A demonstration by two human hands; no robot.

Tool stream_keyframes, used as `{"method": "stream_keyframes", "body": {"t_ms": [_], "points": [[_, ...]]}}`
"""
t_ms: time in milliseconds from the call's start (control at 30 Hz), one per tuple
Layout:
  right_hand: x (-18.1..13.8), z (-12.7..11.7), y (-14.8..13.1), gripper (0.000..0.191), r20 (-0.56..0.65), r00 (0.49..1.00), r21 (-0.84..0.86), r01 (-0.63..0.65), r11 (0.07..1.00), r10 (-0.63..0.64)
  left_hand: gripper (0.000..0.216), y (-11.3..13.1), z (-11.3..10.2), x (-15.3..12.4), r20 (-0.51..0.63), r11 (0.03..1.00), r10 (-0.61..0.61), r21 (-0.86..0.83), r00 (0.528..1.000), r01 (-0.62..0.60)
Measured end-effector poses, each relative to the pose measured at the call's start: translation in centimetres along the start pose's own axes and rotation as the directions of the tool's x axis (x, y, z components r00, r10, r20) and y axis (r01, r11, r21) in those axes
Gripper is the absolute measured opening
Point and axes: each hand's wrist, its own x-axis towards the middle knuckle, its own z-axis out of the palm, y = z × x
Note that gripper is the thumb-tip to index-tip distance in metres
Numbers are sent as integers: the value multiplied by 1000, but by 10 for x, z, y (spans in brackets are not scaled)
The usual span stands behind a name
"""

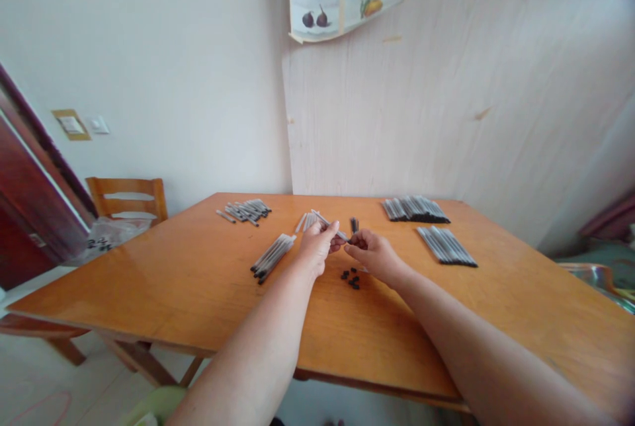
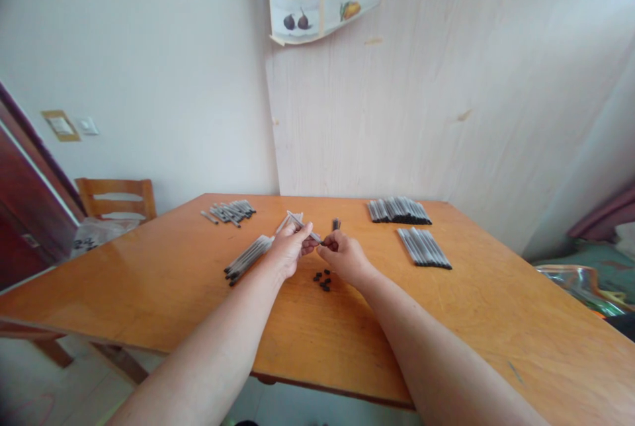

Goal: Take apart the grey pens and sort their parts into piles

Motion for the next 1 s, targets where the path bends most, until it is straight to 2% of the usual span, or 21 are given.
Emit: {"method": "stream_keyframes", "body": {"t_ms": [133,300,433,600,767,900,1000], "points": [[-1,1,0,33,85,994,34,-67,997,64,36,0,1,0,-9,1000,-1,-3,1000,1],[0,1,1,30,0,1000,4,1,1000,-1,35,-2,0,1,-14,1000,-8,15,1000,8],[0,1,3,34,67,997,6,-27,1000,26,35,-2,0,1,-21,1000,-17,-2,1000,17],[0,0,4,29,-6,1000,-32,22,999,-22,34,-3,1,2,-33,1000,-29,11,999,29],[0,0,3,34,45,999,-34,-11,999,13,34,-3,1,2,-32,1000,-31,-4,999,30],[1,0,4,28,-4,1000,-67,27,997,-27,34,-3,2,1,-41,999,-37,3,998,37],[1,0,5,32,-3,1000,-52,9,999,-9,33,-3,2,1,-43,999,-38,7,998,38]]}}
